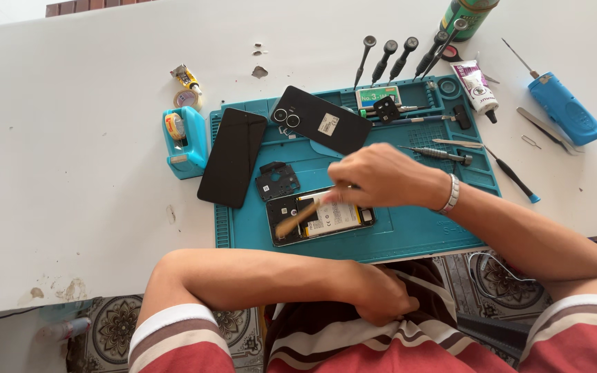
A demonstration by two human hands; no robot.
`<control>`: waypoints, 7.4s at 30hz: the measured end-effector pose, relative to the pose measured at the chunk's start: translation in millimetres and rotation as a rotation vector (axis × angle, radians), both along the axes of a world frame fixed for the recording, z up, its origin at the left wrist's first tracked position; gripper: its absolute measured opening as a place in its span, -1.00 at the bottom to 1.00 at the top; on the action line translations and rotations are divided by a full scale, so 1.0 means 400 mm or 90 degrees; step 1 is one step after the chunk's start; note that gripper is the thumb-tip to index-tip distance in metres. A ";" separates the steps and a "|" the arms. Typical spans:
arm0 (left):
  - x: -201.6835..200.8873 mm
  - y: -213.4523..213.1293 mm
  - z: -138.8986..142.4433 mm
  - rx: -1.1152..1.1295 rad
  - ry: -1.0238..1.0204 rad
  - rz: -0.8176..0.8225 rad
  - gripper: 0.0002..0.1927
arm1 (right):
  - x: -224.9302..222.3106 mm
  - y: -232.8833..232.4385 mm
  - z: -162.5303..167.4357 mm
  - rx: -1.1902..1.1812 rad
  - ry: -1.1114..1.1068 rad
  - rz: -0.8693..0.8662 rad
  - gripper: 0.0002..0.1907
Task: The person works on a disassembled smartphone on a teal repair mat, prying at the battery area with a small tool, then brushing the battery and interior with a toothbrush. They then lift the phone, press components together, and separate the back cover from the body while handling the battery and internal parts.
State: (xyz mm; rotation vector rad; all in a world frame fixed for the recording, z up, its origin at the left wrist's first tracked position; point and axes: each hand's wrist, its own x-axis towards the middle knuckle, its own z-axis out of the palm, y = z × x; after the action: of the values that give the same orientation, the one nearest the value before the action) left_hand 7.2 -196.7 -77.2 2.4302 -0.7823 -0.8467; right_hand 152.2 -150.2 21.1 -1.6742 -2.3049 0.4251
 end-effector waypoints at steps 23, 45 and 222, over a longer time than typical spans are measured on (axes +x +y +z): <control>-0.001 0.000 -0.005 0.015 0.011 -0.004 -0.63 | -0.041 -0.025 -0.003 0.082 0.020 0.077 -0.47; -0.008 0.011 0.019 0.005 -0.004 -0.003 -0.63 | -0.017 -0.014 0.008 0.109 0.039 -0.009 -0.48; -0.025 -0.009 0.031 -0.014 -0.021 0.031 -0.65 | 0.005 -0.021 0.008 0.107 0.068 0.066 -0.47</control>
State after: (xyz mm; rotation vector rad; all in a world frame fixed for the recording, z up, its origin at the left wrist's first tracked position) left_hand -2.6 -200.3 -64.7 2.4395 -0.7381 -0.7767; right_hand 154.1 -158.5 24.2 -1.4242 -2.2863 0.3221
